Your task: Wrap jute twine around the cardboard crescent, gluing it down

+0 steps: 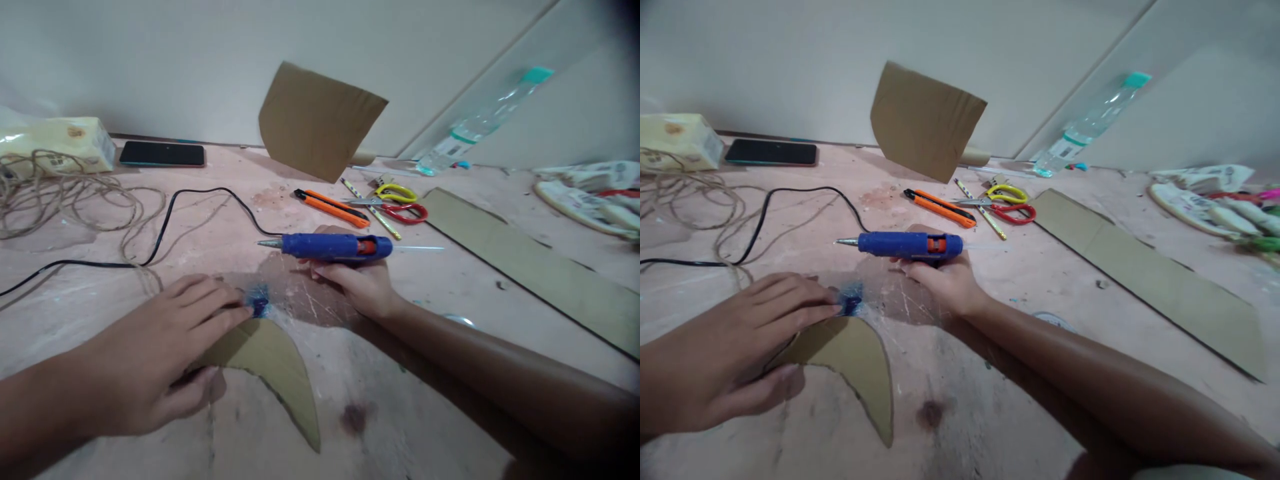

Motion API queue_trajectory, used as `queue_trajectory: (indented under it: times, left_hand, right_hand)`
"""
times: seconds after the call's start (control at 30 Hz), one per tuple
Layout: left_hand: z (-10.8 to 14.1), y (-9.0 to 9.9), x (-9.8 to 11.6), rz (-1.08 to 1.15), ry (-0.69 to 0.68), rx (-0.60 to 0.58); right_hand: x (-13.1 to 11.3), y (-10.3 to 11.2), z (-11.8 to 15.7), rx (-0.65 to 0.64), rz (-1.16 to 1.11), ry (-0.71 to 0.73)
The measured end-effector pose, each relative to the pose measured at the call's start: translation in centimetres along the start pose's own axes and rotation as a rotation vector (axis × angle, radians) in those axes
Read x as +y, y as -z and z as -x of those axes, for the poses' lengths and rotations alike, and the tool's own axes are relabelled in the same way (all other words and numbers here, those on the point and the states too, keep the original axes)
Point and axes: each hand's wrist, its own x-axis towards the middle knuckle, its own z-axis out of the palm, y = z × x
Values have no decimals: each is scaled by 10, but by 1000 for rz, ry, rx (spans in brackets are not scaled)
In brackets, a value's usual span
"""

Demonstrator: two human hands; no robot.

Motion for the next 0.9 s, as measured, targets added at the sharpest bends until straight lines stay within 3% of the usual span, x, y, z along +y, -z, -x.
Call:
queue_trajectory:
  times: [0.1, 0.3, 0.53, 0.77, 0.9]
  left_hand:
    - [3, 1, 0, -1, 39, 32]
    - [2, 3, -1, 52, -15, -7]
    - [-1, 4, -13, 145, -37, -63]
    - [4, 0, -21, 188, 29, -56]
    - [5, 1, -23, 211, 33, -41]
  right_hand:
    - [1, 0, 0, -18, 26, 7]
    - [-3, 12, -11, -130, 199, 34]
    - [-28, 22, -37, -209, 446, 51]
    - [-64, 30, -40, -187, 962, 522]
    - [-68, 26, -20, -249, 751, 484]
